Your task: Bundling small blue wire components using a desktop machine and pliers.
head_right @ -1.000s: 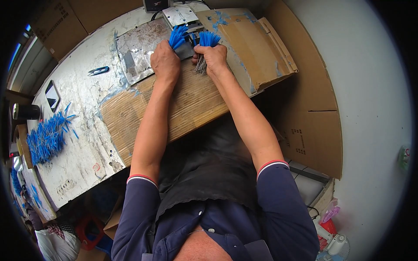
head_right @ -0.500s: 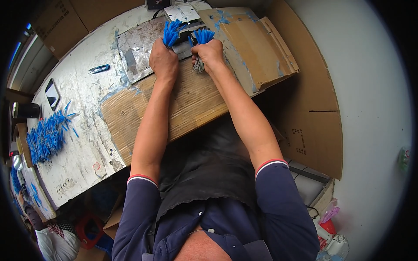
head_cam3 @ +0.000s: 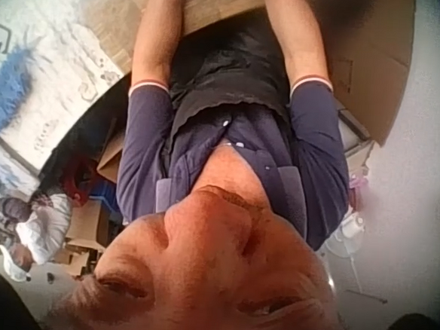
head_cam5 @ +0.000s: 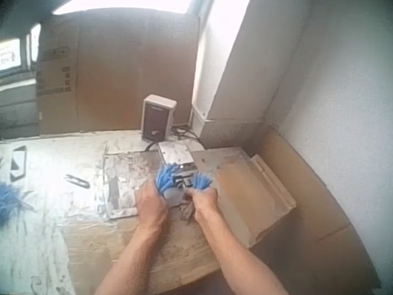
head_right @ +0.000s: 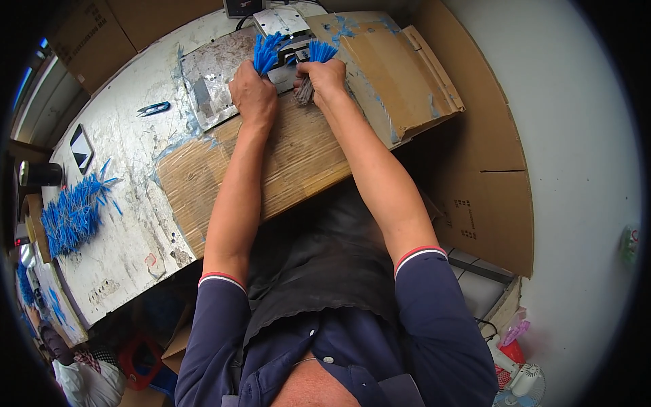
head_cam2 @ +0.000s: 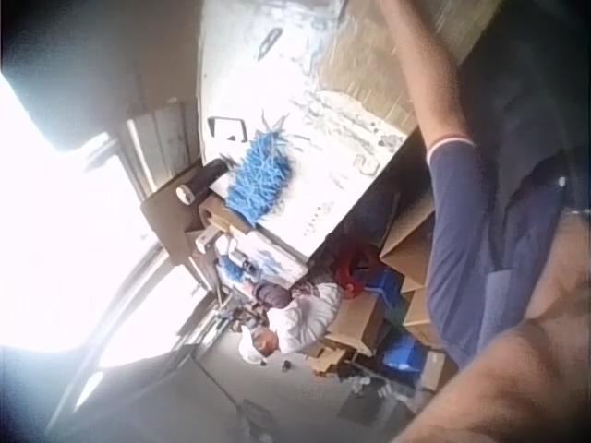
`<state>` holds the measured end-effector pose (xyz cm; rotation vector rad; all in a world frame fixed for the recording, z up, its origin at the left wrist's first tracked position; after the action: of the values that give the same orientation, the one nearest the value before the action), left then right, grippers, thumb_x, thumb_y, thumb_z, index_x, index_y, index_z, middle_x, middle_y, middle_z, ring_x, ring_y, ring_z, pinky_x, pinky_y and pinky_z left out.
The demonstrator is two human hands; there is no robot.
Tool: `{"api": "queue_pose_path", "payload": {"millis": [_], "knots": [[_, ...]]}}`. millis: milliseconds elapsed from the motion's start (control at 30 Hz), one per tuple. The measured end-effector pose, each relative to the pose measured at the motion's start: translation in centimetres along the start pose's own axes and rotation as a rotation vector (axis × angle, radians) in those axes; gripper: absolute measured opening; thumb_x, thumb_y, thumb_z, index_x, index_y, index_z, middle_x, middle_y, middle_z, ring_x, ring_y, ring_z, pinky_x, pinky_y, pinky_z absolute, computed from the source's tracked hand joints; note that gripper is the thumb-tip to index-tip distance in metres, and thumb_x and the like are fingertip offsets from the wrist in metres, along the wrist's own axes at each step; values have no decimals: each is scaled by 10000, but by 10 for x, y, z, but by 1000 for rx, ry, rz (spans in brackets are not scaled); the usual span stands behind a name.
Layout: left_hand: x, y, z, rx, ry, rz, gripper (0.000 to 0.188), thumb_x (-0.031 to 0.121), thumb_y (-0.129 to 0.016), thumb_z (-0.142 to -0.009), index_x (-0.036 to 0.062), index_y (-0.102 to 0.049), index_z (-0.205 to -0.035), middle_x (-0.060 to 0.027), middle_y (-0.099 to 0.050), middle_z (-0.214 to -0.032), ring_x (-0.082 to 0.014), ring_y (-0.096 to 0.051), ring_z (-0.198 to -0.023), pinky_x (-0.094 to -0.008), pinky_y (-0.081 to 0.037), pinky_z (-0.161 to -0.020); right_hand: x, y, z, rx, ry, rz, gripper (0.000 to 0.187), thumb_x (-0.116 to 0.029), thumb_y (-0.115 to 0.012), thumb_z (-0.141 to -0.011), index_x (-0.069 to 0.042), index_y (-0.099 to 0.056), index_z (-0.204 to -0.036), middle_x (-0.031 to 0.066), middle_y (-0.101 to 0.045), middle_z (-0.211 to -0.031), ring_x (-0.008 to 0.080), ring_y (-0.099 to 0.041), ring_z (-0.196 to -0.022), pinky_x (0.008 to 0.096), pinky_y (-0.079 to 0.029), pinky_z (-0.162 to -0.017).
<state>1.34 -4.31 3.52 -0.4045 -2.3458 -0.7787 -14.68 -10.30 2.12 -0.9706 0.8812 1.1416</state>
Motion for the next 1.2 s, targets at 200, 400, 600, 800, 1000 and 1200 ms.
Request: {"api": "queue_pose_path", "payload": {"millis": [200,400,600,800,1000,1200], "knots": [[2,-7,2,-121,-5,-24,183,28,-617,-808,52,-622,-990,-171,-674,-903,-394,-640,-878,-500,-458,-777,3,9,7,-134,-12,-141,69,26,-695,-813,68,-641,-825,157,-657,-722,269,-669,-569,408,-602,-515],[2,-9,2,-144,-2,-35,171,38,-624,-807,51,-621,-977,-174,-673,-902,-397,-641,-871,-508,-463,-765,5,13,10,-214,70,-125,173,67,-705,-813,33,-644,-971,140,-682,-818,243,-697,-670,390,-631,-594],[5,-9,2,-165,-17,-67,172,46,-624,-811,50,-628,-983,-173,-676,-908,-390,-646,-873,-498,-470,-765,3,14,16,-228,193,-46,175,61,-734,-800,24,-635,-939,121,-672,-808,210,-686,-655,341,-613,-564],[8,-11,4,-168,-99,-124,171,52,-620,-818,52,-635,-989,-167,-679,-917,-368,-657,-865,-489,-481,-761,-1,19,22,-178,244,-59,163,83,-728,-780,17,-618,-881,111,-655,-784,206,-677,-634,335,-604,-548],[1,-6,1,-121,13,-114,185,32,-618,-814,41,-616,-999,-182,-674,-910,-393,-660,-837,-504,-495,-732,1,19,20,-135,211,-46,159,113,-704,-767,16,-604,-842,119,-635,-762,211,-655,-592,346,-589,-498],[-2,0,0,-48,84,-28,213,8,-612,-808,29,-598,-1020,-203,-672,-916,-428,-654,-849,-520,-493,-746,6,15,7,-70,132,-13,128,118,-675,-733,24,-599,-776,108,-626,-693,203,-632,-503,336,-554,-421]]}}
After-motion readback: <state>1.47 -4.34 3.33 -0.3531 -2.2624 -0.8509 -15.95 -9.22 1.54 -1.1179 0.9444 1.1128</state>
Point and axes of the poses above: each hand's wrist, its own z-axis away from the middle knuckle, its own y-axis out of the back of the hand, x = y × z, the point moved 6 cm from there along -z, towards the middle knuckle
